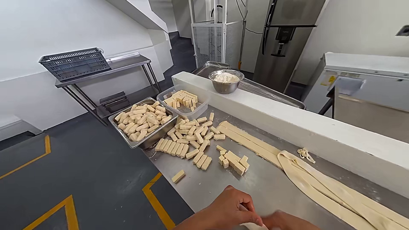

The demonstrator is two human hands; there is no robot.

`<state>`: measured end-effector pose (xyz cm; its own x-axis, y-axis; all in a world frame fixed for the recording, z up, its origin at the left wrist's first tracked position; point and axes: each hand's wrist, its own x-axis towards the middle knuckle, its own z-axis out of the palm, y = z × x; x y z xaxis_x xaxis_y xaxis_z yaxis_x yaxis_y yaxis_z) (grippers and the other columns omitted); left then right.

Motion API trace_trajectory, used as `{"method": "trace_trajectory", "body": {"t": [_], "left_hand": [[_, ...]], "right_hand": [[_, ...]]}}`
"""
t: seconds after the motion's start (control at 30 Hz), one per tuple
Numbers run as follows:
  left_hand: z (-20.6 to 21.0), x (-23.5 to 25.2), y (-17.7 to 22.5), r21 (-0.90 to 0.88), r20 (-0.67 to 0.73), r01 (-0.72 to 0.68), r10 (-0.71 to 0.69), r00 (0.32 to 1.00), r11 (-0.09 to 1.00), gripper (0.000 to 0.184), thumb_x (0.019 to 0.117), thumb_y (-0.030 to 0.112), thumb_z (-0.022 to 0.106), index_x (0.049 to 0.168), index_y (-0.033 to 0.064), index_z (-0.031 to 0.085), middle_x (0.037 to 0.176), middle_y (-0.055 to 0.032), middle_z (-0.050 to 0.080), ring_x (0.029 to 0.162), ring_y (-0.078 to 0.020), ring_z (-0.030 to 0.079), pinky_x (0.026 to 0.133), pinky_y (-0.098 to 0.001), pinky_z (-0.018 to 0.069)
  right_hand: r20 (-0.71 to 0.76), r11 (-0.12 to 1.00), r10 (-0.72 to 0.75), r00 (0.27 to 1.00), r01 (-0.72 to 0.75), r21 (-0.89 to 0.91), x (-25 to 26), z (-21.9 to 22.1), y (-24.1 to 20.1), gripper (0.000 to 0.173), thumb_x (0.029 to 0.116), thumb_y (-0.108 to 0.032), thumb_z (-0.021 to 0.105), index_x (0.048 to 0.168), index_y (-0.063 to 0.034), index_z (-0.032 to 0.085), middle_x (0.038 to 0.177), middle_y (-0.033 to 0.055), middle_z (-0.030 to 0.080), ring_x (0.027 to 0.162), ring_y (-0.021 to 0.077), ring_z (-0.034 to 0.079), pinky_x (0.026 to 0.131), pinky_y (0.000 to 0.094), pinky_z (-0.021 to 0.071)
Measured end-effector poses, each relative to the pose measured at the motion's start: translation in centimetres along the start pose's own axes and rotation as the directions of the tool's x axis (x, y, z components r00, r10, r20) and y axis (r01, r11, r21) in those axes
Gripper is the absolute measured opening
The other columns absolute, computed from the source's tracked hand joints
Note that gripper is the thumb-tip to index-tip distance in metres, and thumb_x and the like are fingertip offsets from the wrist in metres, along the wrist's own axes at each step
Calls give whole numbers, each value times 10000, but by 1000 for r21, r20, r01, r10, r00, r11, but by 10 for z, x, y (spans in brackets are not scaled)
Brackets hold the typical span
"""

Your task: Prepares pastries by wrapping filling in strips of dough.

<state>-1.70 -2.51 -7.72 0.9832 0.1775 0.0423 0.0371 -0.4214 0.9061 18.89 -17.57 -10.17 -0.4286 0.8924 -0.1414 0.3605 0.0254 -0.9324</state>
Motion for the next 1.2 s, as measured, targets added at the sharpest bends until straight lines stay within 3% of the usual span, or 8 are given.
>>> {"method": "trace_trajectory", "body": {"t": [0.23,0.43,0.53,0.6,0.8,0.93,1.07,1.2], "left_hand": [[-14,33,-66,310,-649,447,-157,744,839,433,976,263,672,1314,-8,665,1106,-243,684,1010,-385,678,952,-525,537],[-1,36,-127,672,-646,230,407,645,704,149,870,88,711,975,0,771,931,-181,697,869,-345,701,790,-458,598],[13,5,-93,520,-411,104,142,901,848,185,918,38,643,1066,-23,735,1209,-209,692,1206,-379,635,1074,-505,486],[27,-16,-80,482,-112,-29,95,989,876,168,918,1,643,1054,-3,741,1157,-203,703,1173,-386,640,1050,-519,491],[47,-50,-66,-473,-264,153,-305,915,868,215,899,48,699,1096,-37,714,1249,-149,632,1106,-171,648,939,-320,567],[46,-56,-52,-632,-249,170,-406,879,756,235,892,-2,690,1121,-50,708,1304,-132,654,1087,-134,678,943,-307,570],[40,-70,-49,-378,-544,344,-507,669,860,349,898,65,732,1232,-24,679,1016,-107,755,901,-180,733,863,-376,602],[28,-93,-114,281,-946,580,119,302,764,131,868,38,711,940,-55,768,1035,-210,752,955,-361,743,857,-494,598]], "right_hand": [[-438,933,154,886,16,360,27,28,10,128,1014,-99,568,996,-51,685,855,-27,739,685,56,692,649,257,601],[-506,944,185,842,-8,331,19,29,13,94,997,-120,596,994,-84,682,780,-92,675,636,-27,591,580,173,489],[-528,929,223,819,-16,369,17,29,18,117,986,-60,559,1016,-51,672,820,-53,701,699,24,655,668,228,565],[-509,917,302,806,-101,385,17,29,24,134,985,-75,545,1048,-41,658,827,-32,701,683,40,652,653,235,563],[-435,902,390,812,-241,359,32,38,33,150,997,-157,582,1020,-52,687,794,-15,680,648,49,617,620,244,526],[-342,915,369,864,-272,299,51,51,17,186,1020,-174,566,1035,-33,686,779,3,652,641,57,597,624,252,515],[-276,883,409,870,-300,361,82,62,11,180,1040,-132,533,1050,-15,670,829,20,686,686,76,634,676,270,542],[-246,769,531,811,-339,541,108,74,16,108,1018,-103,605,990,-17,664,768,14,682,655,87,665,652,255,569]]}}
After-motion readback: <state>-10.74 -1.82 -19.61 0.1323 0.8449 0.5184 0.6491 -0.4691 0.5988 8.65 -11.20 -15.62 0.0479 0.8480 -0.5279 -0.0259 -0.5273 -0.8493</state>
